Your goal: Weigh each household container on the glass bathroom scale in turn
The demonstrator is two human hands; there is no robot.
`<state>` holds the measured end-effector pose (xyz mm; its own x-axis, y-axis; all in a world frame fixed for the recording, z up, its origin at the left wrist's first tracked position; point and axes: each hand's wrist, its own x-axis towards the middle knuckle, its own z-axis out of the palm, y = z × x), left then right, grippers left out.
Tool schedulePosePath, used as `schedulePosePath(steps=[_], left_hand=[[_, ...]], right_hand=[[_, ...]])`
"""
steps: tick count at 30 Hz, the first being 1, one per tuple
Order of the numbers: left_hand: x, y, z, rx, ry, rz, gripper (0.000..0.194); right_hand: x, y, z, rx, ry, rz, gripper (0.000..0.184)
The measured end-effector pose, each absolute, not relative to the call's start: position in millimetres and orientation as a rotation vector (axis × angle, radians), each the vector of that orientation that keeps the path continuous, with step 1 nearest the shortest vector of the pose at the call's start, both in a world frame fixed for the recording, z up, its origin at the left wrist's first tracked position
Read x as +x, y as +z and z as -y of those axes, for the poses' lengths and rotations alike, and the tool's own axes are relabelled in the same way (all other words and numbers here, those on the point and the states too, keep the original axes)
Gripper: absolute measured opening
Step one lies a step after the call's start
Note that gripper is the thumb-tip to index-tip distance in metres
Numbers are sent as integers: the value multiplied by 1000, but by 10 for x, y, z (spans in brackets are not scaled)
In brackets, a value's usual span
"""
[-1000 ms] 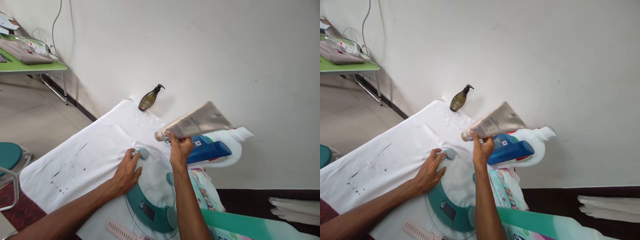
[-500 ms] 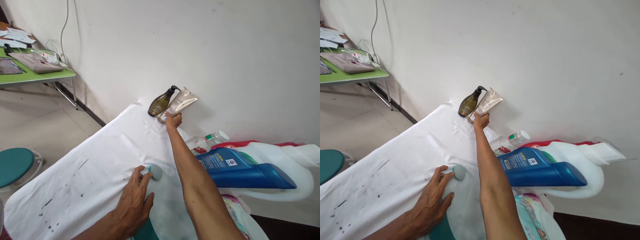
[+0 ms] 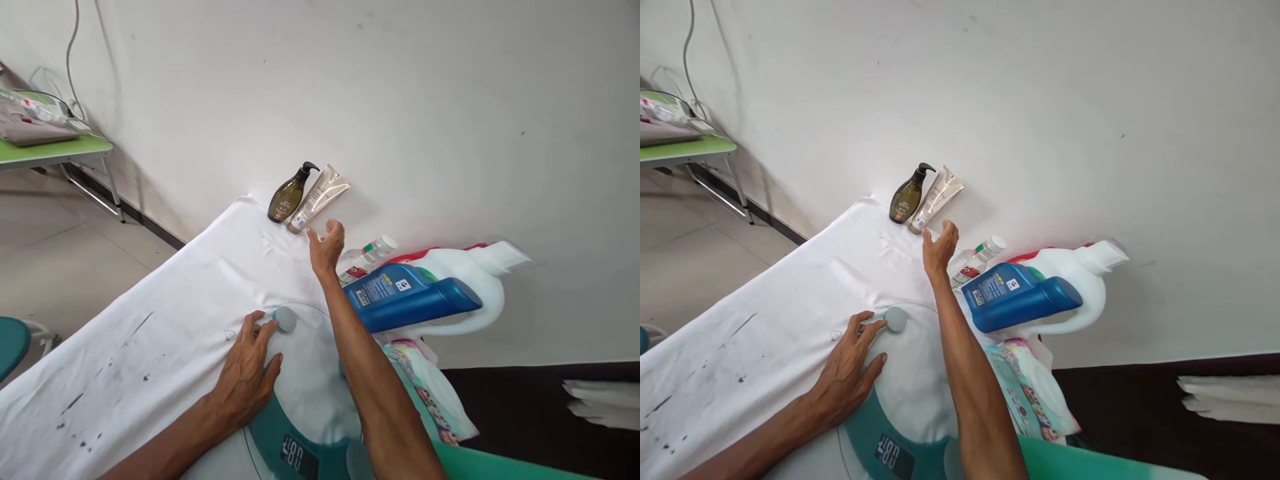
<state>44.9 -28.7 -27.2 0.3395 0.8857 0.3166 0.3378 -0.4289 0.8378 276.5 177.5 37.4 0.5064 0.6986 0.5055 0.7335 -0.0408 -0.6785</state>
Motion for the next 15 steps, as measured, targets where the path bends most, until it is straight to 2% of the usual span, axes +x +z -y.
schedulePosePath(steps=[5, 7, 9, 11, 15], left_hand=[[437, -300, 274, 1954, 1044, -1069, 47], [428, -293, 264, 1963, 1033, -1069, 46], [417, -274, 255, 1970, 1015, -1067, 44], [404, -250, 248, 1972, 1002, -1061, 44], [379, -216, 240, 1977, 973, -1057, 42]], right_hand=[[3018, 752, -1138, -1665, -662, 1249, 71], [3172, 856, -1074, -1753, -557, 1075, 76], [3281, 883, -1093, -1813, -325, 933, 72], [3324, 847, -1140, -1828, -174, 854, 60], [3250, 749, -1150, -1802, -134, 797, 39]])
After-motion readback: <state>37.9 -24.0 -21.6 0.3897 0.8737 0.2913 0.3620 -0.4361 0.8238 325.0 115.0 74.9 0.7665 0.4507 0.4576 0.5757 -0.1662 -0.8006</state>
